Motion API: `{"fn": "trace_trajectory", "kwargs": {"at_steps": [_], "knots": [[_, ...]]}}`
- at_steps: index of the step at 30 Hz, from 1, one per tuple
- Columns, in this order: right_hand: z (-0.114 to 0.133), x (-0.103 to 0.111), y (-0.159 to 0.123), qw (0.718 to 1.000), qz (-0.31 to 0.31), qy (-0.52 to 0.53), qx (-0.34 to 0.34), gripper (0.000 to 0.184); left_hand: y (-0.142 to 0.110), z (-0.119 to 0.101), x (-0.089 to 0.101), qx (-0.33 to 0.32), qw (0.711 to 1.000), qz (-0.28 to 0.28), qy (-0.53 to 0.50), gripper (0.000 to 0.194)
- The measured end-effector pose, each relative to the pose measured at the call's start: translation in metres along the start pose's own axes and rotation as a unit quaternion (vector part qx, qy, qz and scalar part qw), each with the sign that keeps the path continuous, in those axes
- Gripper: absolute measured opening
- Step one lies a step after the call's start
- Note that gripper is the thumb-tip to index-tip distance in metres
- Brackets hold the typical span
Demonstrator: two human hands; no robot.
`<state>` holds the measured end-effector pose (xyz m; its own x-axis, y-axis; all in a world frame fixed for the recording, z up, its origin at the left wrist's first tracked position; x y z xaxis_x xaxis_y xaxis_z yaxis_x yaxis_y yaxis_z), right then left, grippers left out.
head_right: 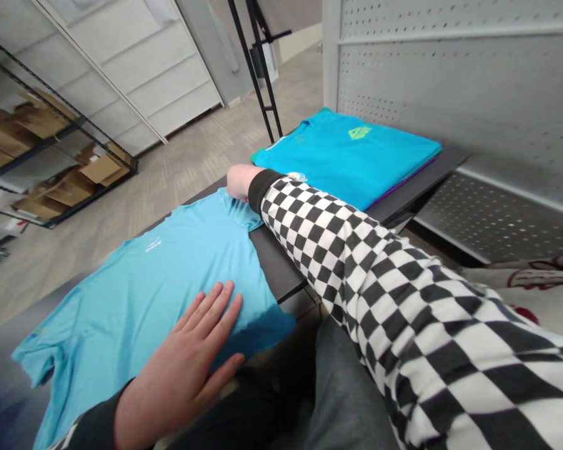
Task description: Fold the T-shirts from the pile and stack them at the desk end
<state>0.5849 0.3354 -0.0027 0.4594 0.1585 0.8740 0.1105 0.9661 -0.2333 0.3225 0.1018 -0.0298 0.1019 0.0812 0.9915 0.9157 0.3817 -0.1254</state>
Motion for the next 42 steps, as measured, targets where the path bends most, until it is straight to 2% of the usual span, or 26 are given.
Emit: {"fn": "trace_trajectory", "kwargs": {"at_steps": [2,5,8,10,13,15,17,21,25,27,30,32,35,38,42], "knots": [[0.000,-0.002,0.005,1.000,-0.017,-0.014,0.017,0.024,-0.006,-0.004,0.005,-0.006,0.999,-0.022,0.030,0.089],[0.001,-0.005,0.014,0.998,-0.037,-0.021,0.045,0.021,-0.015,-0.006,0.022,0.004,0.998,-0.051,0.042,0.084],[-0.002,-0.009,0.025,0.997,-0.050,-0.023,0.052,0.020,-0.028,0.011,0.033,0.067,0.993,-0.087,0.049,0.083],[-0.001,-0.009,0.032,0.995,-0.072,-0.019,0.069,0.016,-0.038,0.029,0.026,0.112,0.988,-0.088,0.053,0.084],[0.002,-0.007,0.036,0.985,-0.126,0.009,0.113,0.017,-0.047,0.050,0.003,0.148,0.986,-0.061,0.045,0.083],[0.002,-0.005,0.033,0.979,-0.152,0.032,0.130,0.021,-0.048,0.056,-0.008,0.161,0.985,-0.048,0.037,0.082],[0.001,-0.002,0.025,0.977,-0.165,0.048,0.129,0.024,-0.046,0.056,-0.011,0.171,0.984,-0.043,0.026,0.081],[0.003,0.019,-0.008,0.961,-0.235,0.070,0.126,0.031,-0.041,0.054,-0.006,0.189,0.981,-0.039,0.006,0.080],[0.006,0.037,-0.074,0.905,-0.372,0.124,0.167,0.038,-0.038,0.054,-0.006,0.204,0.978,-0.039,0.008,0.079],[0.001,0.035,-0.114,0.876,-0.418,0.148,0.189,0.040,-0.037,0.054,-0.007,0.206,0.978,-0.041,0.008,0.079],[-0.016,0.018,-0.172,0.870,-0.436,0.146,0.179,0.038,-0.035,0.055,-0.009,0.208,0.977,-0.047,0.002,0.081],[-0.032,0.004,-0.203,0.884,-0.429,0.130,0.132,0.035,-0.034,0.055,-0.009,0.209,0.976,-0.054,-0.006,0.081],[-0.044,-0.024,-0.227,0.937,-0.339,0.061,0.061,0.029,-0.033,0.054,-0.009,0.211,0.975,-0.065,-0.017,0.081],[-0.033,-0.049,-0.230,0.970,-0.242,-0.023,0.029,0.030,-0.031,0.052,-0.007,0.212,0.974,-0.075,-0.028,0.081],[-0.008,-0.066,-0.215,0.985,-0.170,-0.041,-0.005,0.020,-0.030,0.051,-0.005,0.211,0.973,-0.081,-0.045,0.083]]}}
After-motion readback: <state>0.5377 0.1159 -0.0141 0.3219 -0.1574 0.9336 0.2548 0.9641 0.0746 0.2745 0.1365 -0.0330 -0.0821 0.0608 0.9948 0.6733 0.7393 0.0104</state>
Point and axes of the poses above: each hand's wrist, its own y-axis towards the middle knuckle, its own x-axis out of the back of the hand, z = x × y, the point moved 7 cm from there along y, towards the middle knuckle
